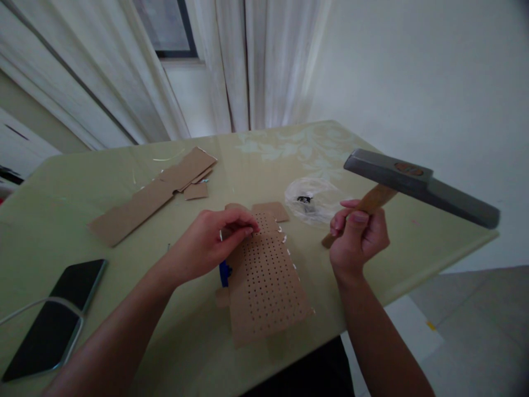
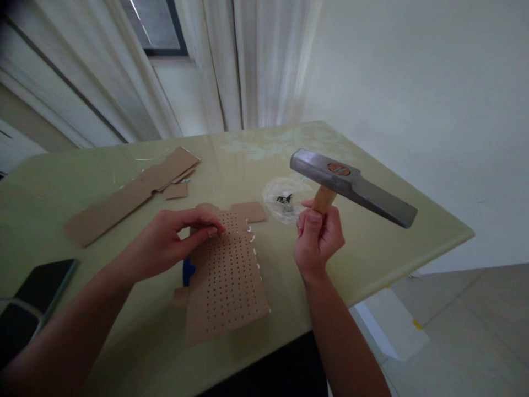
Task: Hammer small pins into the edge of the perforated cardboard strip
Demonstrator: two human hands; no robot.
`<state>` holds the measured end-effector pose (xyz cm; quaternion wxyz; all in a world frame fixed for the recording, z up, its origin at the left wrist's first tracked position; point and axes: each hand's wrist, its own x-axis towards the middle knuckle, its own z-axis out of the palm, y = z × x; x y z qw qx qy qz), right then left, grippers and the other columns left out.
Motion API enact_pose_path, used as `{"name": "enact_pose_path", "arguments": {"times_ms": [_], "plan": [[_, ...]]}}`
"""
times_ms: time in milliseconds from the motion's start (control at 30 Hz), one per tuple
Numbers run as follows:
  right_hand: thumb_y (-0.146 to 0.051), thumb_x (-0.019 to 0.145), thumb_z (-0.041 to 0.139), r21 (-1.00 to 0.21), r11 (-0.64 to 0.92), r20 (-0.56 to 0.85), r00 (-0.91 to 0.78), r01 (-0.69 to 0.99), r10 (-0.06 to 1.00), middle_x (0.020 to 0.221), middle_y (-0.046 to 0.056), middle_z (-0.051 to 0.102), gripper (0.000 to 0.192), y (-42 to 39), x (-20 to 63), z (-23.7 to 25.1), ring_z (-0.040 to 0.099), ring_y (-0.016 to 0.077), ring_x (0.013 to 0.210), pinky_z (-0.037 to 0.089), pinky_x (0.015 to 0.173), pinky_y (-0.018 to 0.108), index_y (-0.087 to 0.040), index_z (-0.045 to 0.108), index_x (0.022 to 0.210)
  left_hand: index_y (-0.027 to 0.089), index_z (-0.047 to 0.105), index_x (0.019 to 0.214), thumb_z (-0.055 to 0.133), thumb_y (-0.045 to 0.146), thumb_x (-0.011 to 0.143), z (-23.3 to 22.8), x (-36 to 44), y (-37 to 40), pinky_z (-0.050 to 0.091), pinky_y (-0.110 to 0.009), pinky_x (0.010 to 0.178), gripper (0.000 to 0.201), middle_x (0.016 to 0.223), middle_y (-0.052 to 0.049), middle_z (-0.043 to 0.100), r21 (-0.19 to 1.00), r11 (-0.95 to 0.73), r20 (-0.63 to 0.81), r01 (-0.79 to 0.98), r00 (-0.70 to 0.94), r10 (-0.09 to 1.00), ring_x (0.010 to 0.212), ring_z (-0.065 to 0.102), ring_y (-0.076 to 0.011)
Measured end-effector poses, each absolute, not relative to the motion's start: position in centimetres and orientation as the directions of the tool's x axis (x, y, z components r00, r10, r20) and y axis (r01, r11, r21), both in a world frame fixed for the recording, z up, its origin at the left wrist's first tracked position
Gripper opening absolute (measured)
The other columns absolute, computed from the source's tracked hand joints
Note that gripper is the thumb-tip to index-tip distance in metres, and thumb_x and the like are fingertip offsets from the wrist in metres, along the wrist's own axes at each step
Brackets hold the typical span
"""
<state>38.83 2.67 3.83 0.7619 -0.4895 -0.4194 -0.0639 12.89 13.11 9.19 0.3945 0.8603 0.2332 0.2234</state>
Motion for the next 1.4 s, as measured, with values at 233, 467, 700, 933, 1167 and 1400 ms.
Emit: {"name": "enact_pose_path", "arguments": {"times_ms": [233,467,700,933,1167,1400], "plan": [[-0.054,0.108,0.066,-0.699,0.505,0.696,0.643,0.507,0.318,0.058,-0.009,0.048,0.035,2.66,38.87,3.81,0.042,0.0096,0.043,0.032,0.041,0.023,-0.02,0.069,0.097,0.022,0.081,0.11,0.065,0.029,0.107,9.47,13.03,12.99,0.058,-0.027,0.079,0.018,0.107,-0.005,0.083,0.776,-0.585,0.197,0.237,0.79,0.581,0.095,0.077,-0.0185],[-0.049,0.109,0.067,-0.684,0.536,0.708,0.627,0.494,0.325,0.059,-0.009,0.049,0.032,2.68,38.9,3.68,0.042,0.0092,0.044,0.033,0.041,0.023,-0.02,0.071,0.098,0.022,0.081,0.109,0.066,0.026,0.105,9.48,13.01,12.94,0.061,-0.027,0.082,0.016,0.108,-0.005,0.084,0.78,-0.577,0.192,0.241,0.787,0.587,0.096,0.078,-0.0189],[-0.049,0.109,0.067,-0.679,0.532,0.715,0.619,0.506,0.324,0.06,-0.009,0.05,0.032,2.65,38.95,3.63,0.043,0.0093,0.044,0.033,0.041,0.022,-0.02,0.07,0.097,0.022,0.081,0.109,0.065,0.027,0.106,9.4,13.01,12.91,0.061,-0.026,0.078,0.017,0.106,-0.005,0.084,0.785,-0.571,0.186,0.24,0.788,0.587,0.095,0.078,-0.019],[-0.053,0.108,0.067,-0.688,0.519,0.706,0.632,0.507,0.318,0.059,-0.009,0.049,0.035,2.74,38.91,3.73,0.042,0.0097,0.044,0.033,0.042,0.023,-0.02,0.07,0.097,0.022,0.081,0.11,0.066,0.029,0.106,9.4,13.0,12.84,0.063,-0.028,0.079,0.017,0.107,-0.006,0.084,0.789,-0.563,0.177,0.246,0.786,0.592,0.096,0.079,-0.0201],[-0.057,0.107,0.067,-0.705,0.491,0.693,0.647,0.512,0.318,0.058,-0.009,0.048,0.038,2.75,38.92,3.78,0.042,0.0099,0.043,0.033,0.041,0.023,-0.021,0.068,0.095,0.022,0.081,0.109,0.065,0.027,0.106,9.48,13.0,12.87,0.061,-0.026,0.077,0.017,0.105,-0.005,0.084,0.779,-0.577,0.185,0.244,0.79,0.585,0.093,0.078,-0.0189],[-0.053,0.108,0.067,-0.693,0.514,0.703,0.634,0.507,0.322,0.059,-0.009,0.049,0.034,2.74,38.92,3.69,0.042,0.0097,0.043,0.033,0.041,0.023,-0.021,0.069,0.096,0.023,0.082,0.108,0.067,0.025,0.105,9.57,13.05,12.8,0.06,-0.025,0.078,0.016,0.103,-0.003,0.084,0.773,-0.585,0.197,0.244,0.785,0.587,0.09,0.077,-0.0171]]}}
